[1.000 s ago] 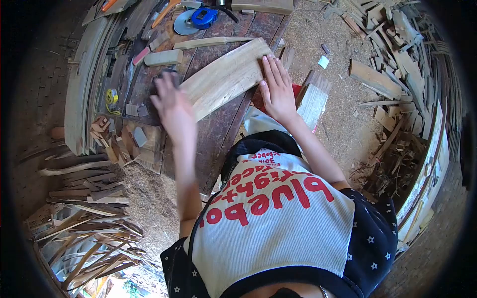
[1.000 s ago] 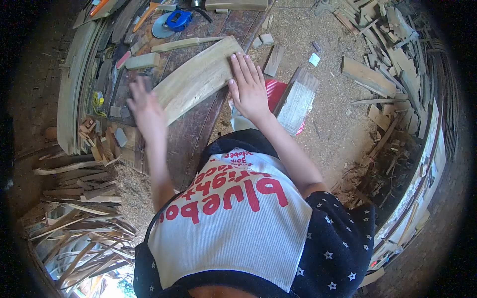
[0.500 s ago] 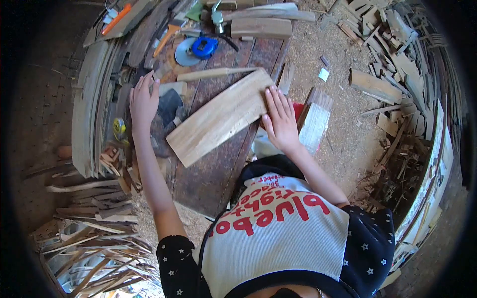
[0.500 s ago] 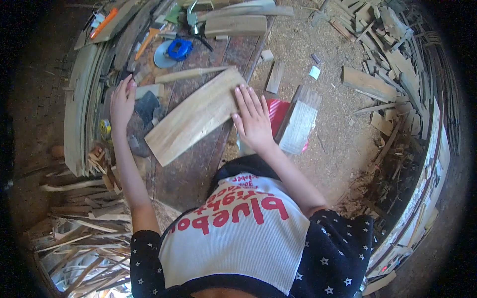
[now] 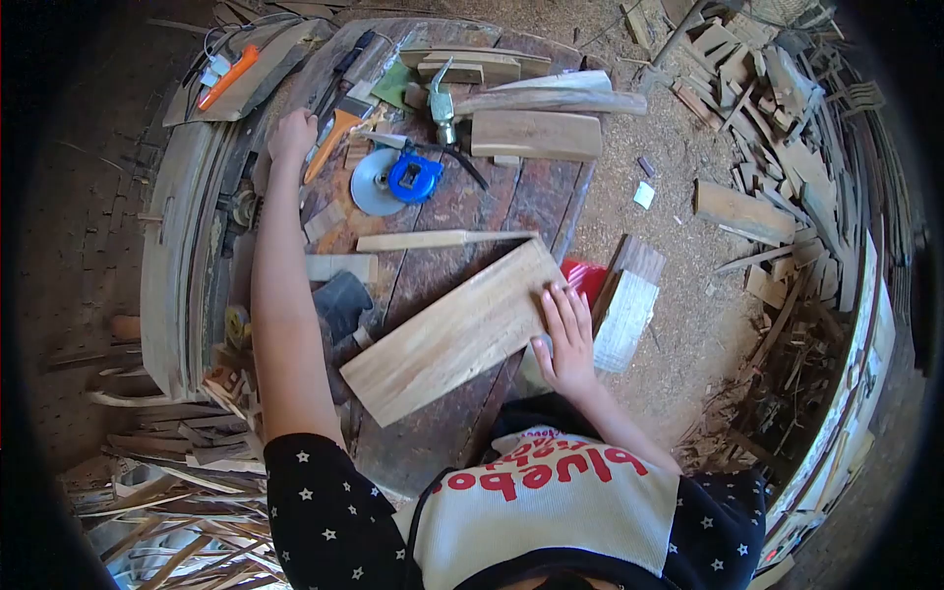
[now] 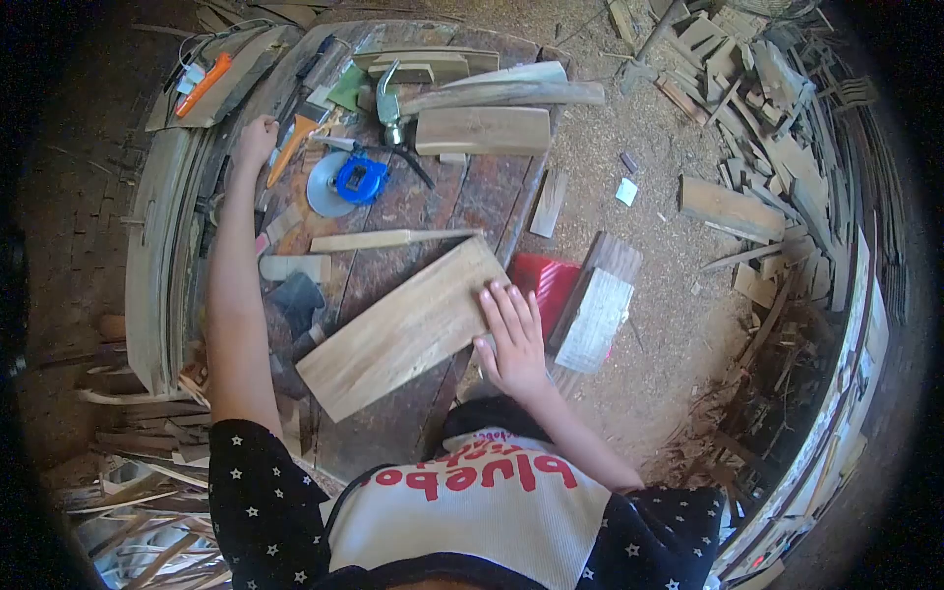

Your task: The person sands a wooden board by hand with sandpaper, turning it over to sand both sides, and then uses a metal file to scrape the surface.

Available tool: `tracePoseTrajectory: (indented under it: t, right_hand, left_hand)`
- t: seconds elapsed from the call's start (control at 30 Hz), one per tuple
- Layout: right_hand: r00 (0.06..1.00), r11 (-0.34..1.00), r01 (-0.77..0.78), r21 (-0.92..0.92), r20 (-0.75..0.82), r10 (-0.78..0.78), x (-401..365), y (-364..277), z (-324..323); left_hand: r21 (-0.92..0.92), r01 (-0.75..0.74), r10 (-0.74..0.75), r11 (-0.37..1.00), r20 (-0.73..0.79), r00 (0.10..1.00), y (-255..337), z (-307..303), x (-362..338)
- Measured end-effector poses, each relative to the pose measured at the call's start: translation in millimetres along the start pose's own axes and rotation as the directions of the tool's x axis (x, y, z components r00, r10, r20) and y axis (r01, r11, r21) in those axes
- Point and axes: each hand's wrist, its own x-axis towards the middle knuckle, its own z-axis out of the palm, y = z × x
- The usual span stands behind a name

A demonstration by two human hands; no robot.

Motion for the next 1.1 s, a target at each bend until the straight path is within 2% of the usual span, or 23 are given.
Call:
tracePoseTrajectory:
  t: [0.07,0.17,0.23,0.37,0.4,0.43,0.53,0.57,0.63,0.67,0.7,0.77,0.8,0.87,0.9,0.97,1.0,1.03,1.1]
  right_hand:
    - [0.999,0.999,0.05,0.02,-0.021,-0.05,-4,9,7]
    - [0.991,0.993,0.113,0.043,-0.08,-0.109,-8,25,26]
    - [0.966,0.979,0.203,0.022,-0.171,-0.196,-12,31,32]
    - [0.961,0.977,0.215,-0.013,-0.177,-0.214,-16,34,36]
    - [0.957,0.976,0.219,-0.006,-0.196,-0.215,-17,35,38]
    - [0.96,0.977,0.215,0.003,-0.185,-0.211,-18,33,40]
    - [0.968,0.988,0.157,0.006,-0.202,-0.152,-24,32,42]
    - [0.97,0.988,0.154,0.006,-0.191,-0.15,-24,32,41]
    - [0.961,0.986,0.169,-0.008,-0.22,-0.167,-22,34,42]
    - [0.963,0.987,0.163,-0.005,-0.218,-0.161,-22,33,42]
    - [0.962,0.986,0.164,-0.015,-0.219,-0.163,-22,33,42]
    - [0.961,0.986,0.163,-0.021,-0.222,-0.163,-21,33,42]
    - [0.962,0.988,0.153,-0.015,-0.228,-0.152,-22,32,42]
    - [0.965,0.989,0.146,0.0,-0.221,-0.142,-17,31,40]
    - [0.963,0.988,0.152,0.003,-0.224,-0.147,-15,29,36]
    - [0.986,0.995,0.096,0.015,-0.135,-0.093,-9,23,26]
    - [0.992,0.996,0.083,0.016,-0.095,-0.081,-5,18,17]
    - [0.99,0.995,0.099,0.012,-0.102,-0.097,-2,13,7]
    - [1.0,0.985,-0.011,0.172,-0.021,0.015,-2,3,-12]
  left_hand:
    - [-0.048,0.078,-0.079,0.996,-0.031,0.996,3,14,19]
    - [-0.091,0.024,-0.026,0.996,-0.028,0.999,11,25,56]
    - [-0.141,0.075,-0.089,0.987,-0.094,0.992,20,30,79]
    - [-0.233,-0.04,0.012,0.972,-0.121,0.993,27,35,108]
    - [-0.162,-0.101,0.091,0.982,-0.067,0.994,13,48,130]
    - [-0.159,-0.091,0.083,0.983,-0.054,0.995,1,59,147]
    - [-0.026,-0.227,0.218,0.974,-0.19,0.957,-16,85,173]
    - [-0.313,-0.105,0.043,0.944,-0.201,0.979,47,32,94]
    - [-0.444,-0.135,0.08,0.886,-0.14,0.987,32,38,116]
    - [-0.507,-0.051,0.02,0.861,-0.066,0.998,33,30,112]
    - [-0.584,-0.115,0.06,0.804,-0.113,0.992,29,31,115]
    - [-0.739,-0.059,-0.025,0.671,-0.102,0.994,22,33,127]
    - [-0.737,-0.06,-0.025,0.673,-0.104,0.994,19,29,125]
    - [-0.623,-0.35,0.07,0.699,-0.428,0.901,39,-6,99]
    - [-0.619,-0.352,0.068,0.702,-0.433,0.899,42,-18,89]
    - [-0.598,-0.594,0.202,0.539,-0.593,0.78,58,-49,64]
    - [-0.641,-0.546,0.144,0.54,-0.569,0.81,68,-66,42]
    - [-0.634,-0.554,0.137,0.54,-0.583,0.801,79,-85,16]
    - [-0.696,-0.562,0.17,0.448,-0.551,0.817,94,-117,-34]
